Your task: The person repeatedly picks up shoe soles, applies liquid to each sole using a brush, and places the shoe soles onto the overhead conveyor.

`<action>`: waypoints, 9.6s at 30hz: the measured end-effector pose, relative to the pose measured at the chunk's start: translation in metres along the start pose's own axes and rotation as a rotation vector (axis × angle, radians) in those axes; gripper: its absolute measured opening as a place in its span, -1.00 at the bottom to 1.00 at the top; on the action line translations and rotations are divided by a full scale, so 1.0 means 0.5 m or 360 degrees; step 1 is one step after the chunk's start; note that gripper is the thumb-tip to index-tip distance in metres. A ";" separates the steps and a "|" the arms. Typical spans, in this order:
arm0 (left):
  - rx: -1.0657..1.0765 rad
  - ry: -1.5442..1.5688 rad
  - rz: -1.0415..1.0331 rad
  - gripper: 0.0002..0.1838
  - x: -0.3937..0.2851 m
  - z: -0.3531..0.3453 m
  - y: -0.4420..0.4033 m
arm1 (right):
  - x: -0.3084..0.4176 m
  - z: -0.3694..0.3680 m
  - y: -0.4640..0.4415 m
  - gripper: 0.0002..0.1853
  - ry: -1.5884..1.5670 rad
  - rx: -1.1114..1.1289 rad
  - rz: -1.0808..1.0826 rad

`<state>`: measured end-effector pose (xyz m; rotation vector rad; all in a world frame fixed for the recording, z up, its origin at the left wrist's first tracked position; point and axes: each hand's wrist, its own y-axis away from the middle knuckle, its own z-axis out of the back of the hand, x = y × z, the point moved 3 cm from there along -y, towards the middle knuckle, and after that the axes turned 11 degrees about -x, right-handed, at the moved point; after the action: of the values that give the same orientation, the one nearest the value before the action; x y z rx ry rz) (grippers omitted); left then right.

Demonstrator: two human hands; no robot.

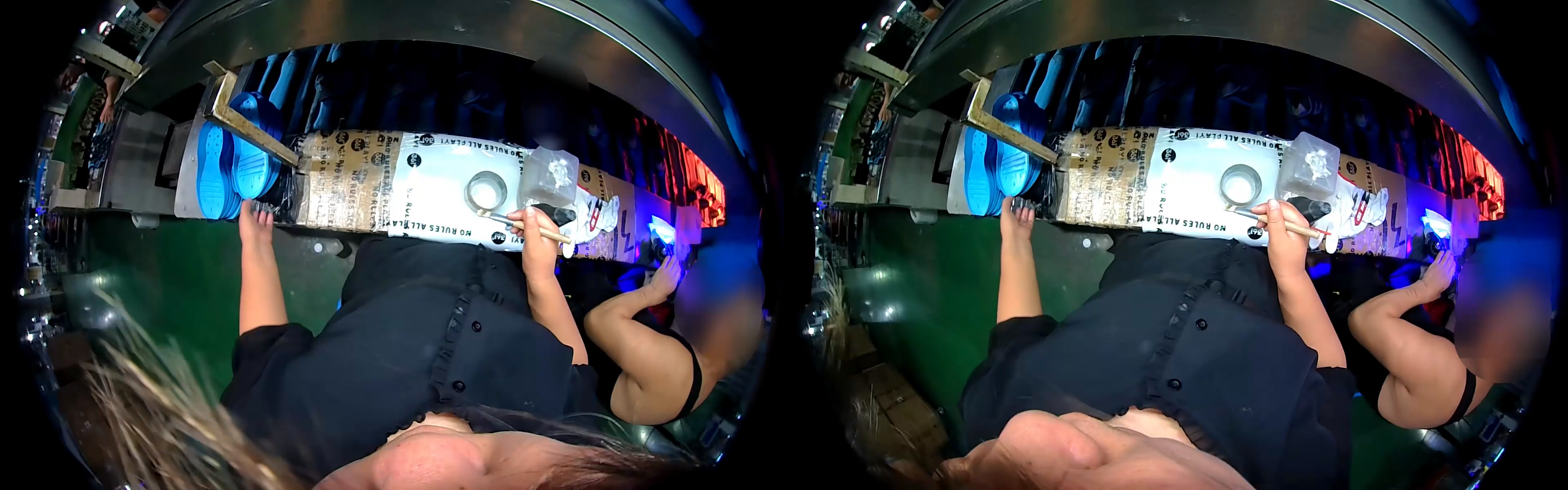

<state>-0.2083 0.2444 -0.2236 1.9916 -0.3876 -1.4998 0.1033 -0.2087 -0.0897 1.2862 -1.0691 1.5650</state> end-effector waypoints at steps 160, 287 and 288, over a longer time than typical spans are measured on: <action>0.1671 -0.0962 -0.2203 -0.70 0.211 -0.313 0.668 | 0.118 -0.010 0.004 -0.86 0.0361 0.0042 0.0870; 0.1404 -0.1343 -0.1130 -0.73 0.190 -0.288 0.618 | -0.002 0.119 0.047 -0.74 -0.0283 -0.0489 0.0249; 0.1393 -0.1326 -0.1134 -0.73 0.190 -0.279 0.628 | 0.001 0.119 0.045 -0.74 -0.0284 -0.0501 0.0239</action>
<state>-0.0080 -0.0109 -0.0761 2.0976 -0.8344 -3.0265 0.0991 -0.2720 -0.0848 1.1645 -1.4894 1.3390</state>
